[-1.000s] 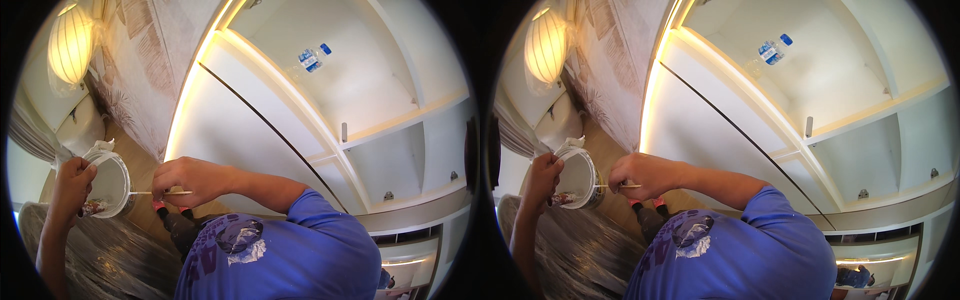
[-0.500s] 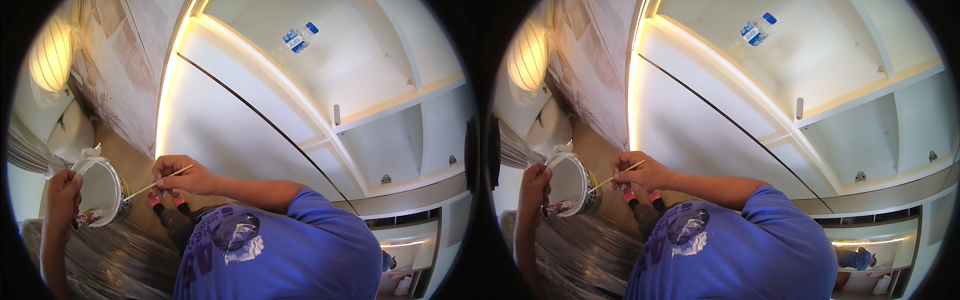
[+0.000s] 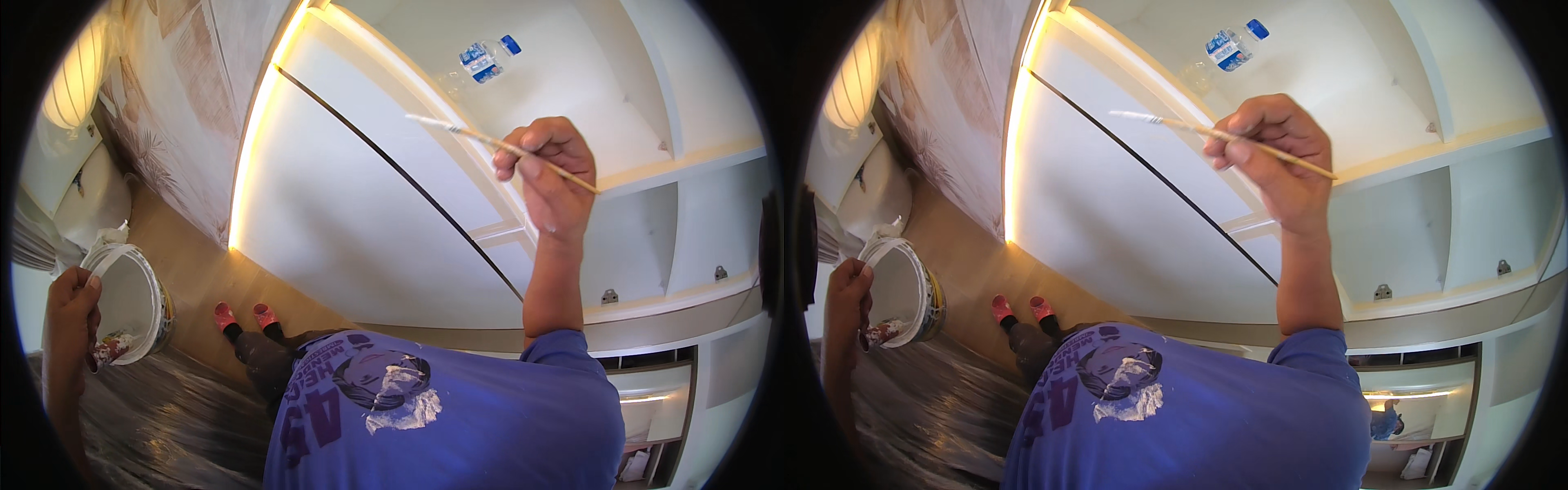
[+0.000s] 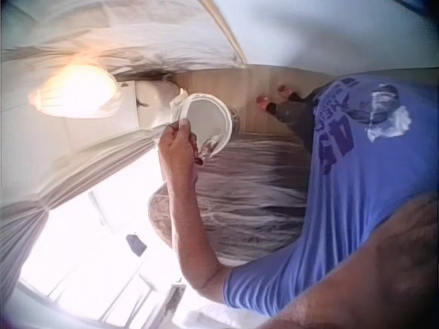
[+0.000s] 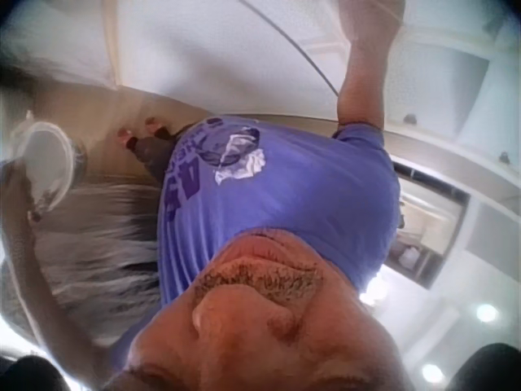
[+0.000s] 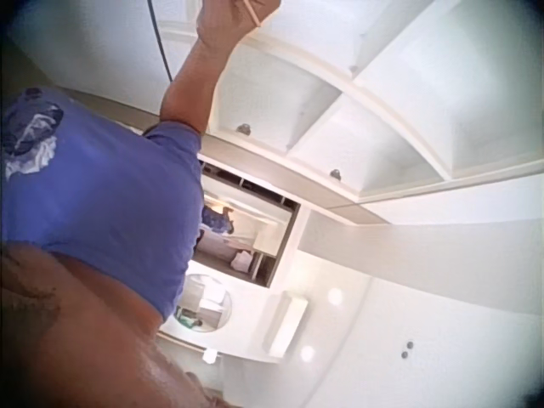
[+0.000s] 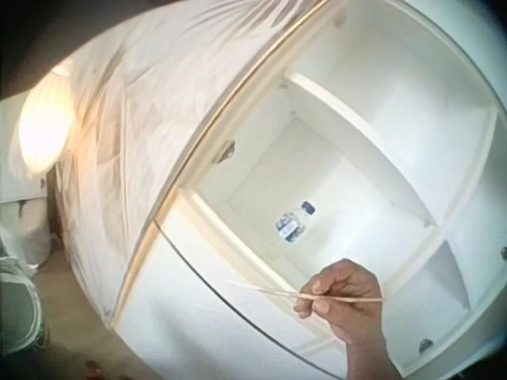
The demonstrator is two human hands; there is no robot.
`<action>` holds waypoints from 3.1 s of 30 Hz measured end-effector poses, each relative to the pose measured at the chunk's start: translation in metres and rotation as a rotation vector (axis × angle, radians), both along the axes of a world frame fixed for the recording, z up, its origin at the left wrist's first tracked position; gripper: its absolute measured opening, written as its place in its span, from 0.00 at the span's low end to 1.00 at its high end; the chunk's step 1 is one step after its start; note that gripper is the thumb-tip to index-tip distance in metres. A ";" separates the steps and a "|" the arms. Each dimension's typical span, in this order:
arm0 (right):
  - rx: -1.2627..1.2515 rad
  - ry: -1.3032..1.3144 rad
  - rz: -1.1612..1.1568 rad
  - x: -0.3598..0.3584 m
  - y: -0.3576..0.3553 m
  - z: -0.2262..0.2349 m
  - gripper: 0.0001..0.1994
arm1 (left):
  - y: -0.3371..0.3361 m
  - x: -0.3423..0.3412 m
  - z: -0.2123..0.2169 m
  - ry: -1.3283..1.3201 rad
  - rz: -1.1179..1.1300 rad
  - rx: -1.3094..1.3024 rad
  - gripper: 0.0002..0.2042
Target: The person paints the inner edges and corners of a white cabinet using a small brush, repeatedly dipping the brush into a paint bucket held in their other hand.
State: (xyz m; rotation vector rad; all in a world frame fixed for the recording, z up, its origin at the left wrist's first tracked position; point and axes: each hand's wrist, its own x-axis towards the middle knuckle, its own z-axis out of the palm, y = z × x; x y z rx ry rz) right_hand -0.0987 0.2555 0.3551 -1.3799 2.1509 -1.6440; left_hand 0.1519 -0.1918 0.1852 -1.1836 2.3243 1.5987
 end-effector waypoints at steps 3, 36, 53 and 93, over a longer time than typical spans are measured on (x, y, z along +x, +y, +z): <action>0.140 0.178 -0.216 -0.005 0.006 0.020 0.08 | -0.005 0.004 -0.014 0.016 0.005 -0.034 0.11; 0.574 0.975 -0.114 -0.020 -0.064 0.014 0.04 | -0.004 0.003 -0.010 -0.073 -0.012 -0.030 0.11; 0.580 0.985 -0.135 -0.029 -0.070 0.012 0.04 | -0.011 -0.003 -0.011 -0.118 -0.071 -0.050 0.12; 0.683 1.010 -0.150 -0.025 -0.064 0.012 0.06 | -0.013 0.000 -0.018 -0.125 -0.060 -0.064 0.11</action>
